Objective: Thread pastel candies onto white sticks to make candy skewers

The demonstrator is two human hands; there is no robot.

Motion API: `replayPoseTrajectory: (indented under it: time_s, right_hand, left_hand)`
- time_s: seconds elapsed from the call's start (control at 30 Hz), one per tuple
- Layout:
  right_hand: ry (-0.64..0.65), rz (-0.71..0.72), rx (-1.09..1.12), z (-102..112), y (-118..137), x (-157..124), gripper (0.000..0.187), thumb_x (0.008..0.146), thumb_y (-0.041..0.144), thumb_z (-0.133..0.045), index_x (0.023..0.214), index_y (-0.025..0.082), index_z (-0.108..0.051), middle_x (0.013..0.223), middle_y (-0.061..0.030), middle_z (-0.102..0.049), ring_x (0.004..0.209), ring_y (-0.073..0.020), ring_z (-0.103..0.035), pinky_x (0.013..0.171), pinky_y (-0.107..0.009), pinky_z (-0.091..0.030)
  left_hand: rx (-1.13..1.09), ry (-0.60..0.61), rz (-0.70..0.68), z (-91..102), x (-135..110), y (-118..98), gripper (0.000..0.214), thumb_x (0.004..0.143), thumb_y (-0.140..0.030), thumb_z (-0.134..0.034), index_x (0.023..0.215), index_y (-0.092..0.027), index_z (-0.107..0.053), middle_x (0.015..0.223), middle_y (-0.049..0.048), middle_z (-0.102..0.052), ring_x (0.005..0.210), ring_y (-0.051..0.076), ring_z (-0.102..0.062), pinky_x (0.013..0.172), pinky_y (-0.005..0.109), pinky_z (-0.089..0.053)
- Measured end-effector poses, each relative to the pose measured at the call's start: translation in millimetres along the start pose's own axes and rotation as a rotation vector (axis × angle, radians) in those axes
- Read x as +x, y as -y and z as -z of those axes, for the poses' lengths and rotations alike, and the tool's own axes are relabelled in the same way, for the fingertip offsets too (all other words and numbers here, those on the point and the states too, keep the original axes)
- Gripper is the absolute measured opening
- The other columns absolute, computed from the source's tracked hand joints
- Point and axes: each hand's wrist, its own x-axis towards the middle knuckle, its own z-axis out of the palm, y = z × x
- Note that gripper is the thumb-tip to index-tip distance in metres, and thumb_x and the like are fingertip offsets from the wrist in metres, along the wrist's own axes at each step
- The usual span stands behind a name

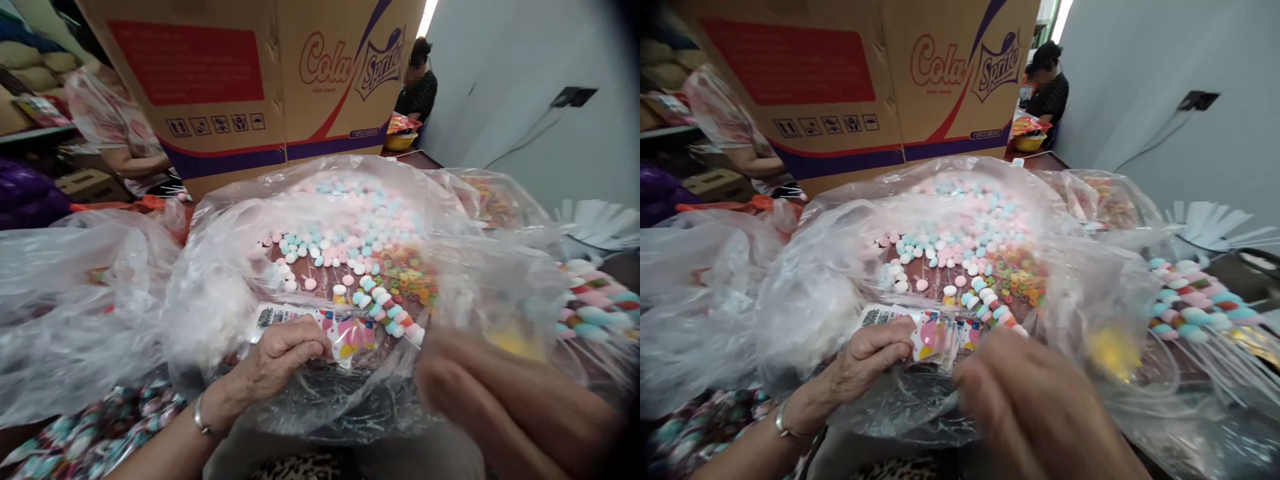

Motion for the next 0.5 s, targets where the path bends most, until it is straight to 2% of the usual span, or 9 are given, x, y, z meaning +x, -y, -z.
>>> replayPoseTrajectory:
  time_s: [0.07, 0.13, 0.23, 0.3, 0.4, 0.5]
  right_hand:
    - [0.044, -0.073, -0.123, 9, -20, -3, 0.025, 0.103, 0.035, -0.045, 0.09, 0.024, -0.064, 0.086, -0.0056, -0.067, 0.075, -0.0187, -0.061, 0.063, -0.031, -0.048]
    - [0.114, -0.134, -0.289, 9, -42, -15, 0.03, 0.103, 0.037, -0.041, 0.086, 0.023, -0.061, 0.077, -0.0057, -0.064, 0.072, -0.0221, -0.059, 0.065, -0.035, -0.044]
    - [0.239, -0.123, -0.467, -5, -65, -42, 0.033, 0.103, 0.031, -0.038, 0.081, 0.021, -0.06, 0.074, -0.0076, -0.063, 0.075, -0.0255, -0.057, 0.069, -0.039, -0.041]
    - [0.273, -0.12, -0.512, -16, -72, -56, 0.032, 0.101, 0.023, -0.04, 0.076, 0.021, -0.06, 0.071, -0.0077, -0.062, 0.076, -0.0259, -0.056, 0.068, -0.038, -0.039]
    - [0.231, -0.131, -0.506, -23, -75, -62, 0.033, 0.1, 0.018, -0.041, 0.073, 0.021, -0.059, 0.07, -0.0071, -0.061, 0.074, -0.025, -0.055, 0.066, -0.036, -0.038]
    - [0.083, -0.12, -0.442, -14, -73, -55, 0.028, 0.102, 0.023, -0.041, 0.086, 0.018, -0.064, 0.077, -0.0077, -0.064, 0.075, -0.0242, -0.057, 0.07, -0.036, -0.042]
  left_hand:
    - [-0.021, -0.01, 0.003, 1.0, -1, 3, 0.033, 0.1, -0.036, -0.052, 0.086, -0.016, -0.074, 0.081, 0.0033, -0.067, 0.076, 0.016, -0.06, 0.072, 0.025, -0.046]
    - [-0.037, -0.026, 0.01, 0.8, -2, 7, 0.029, 0.1, -0.031, -0.053, 0.086, -0.017, -0.073, 0.082, 0.0025, -0.068, 0.076, 0.015, -0.06, 0.072, 0.024, -0.046]
    - [-0.045, -0.041, 0.004, -1.4, 0, 12, 0.025, 0.099, -0.03, -0.056, 0.087, -0.017, -0.074, 0.087, 0.0035, -0.07, 0.08, 0.016, -0.062, 0.075, 0.025, -0.047]
    - [-0.042, -0.043, -0.006, -3.1, 1, 14, 0.025, 0.097, -0.032, -0.058, 0.089, -0.017, -0.076, 0.09, 0.0052, -0.072, 0.083, 0.018, -0.064, 0.077, 0.027, -0.048]
    - [-0.035, -0.041, -0.011, -3.7, 4, 15, 0.027, 0.097, -0.036, -0.058, 0.091, -0.017, -0.077, 0.091, 0.0065, -0.074, 0.084, 0.019, -0.066, 0.079, 0.029, -0.05]
    - [-0.029, -0.051, -0.012, -0.7, 6, 15, 0.029, 0.096, -0.038, -0.059, 0.091, -0.017, -0.078, 0.091, 0.0066, -0.074, 0.084, 0.02, -0.066, 0.079, 0.03, -0.051]
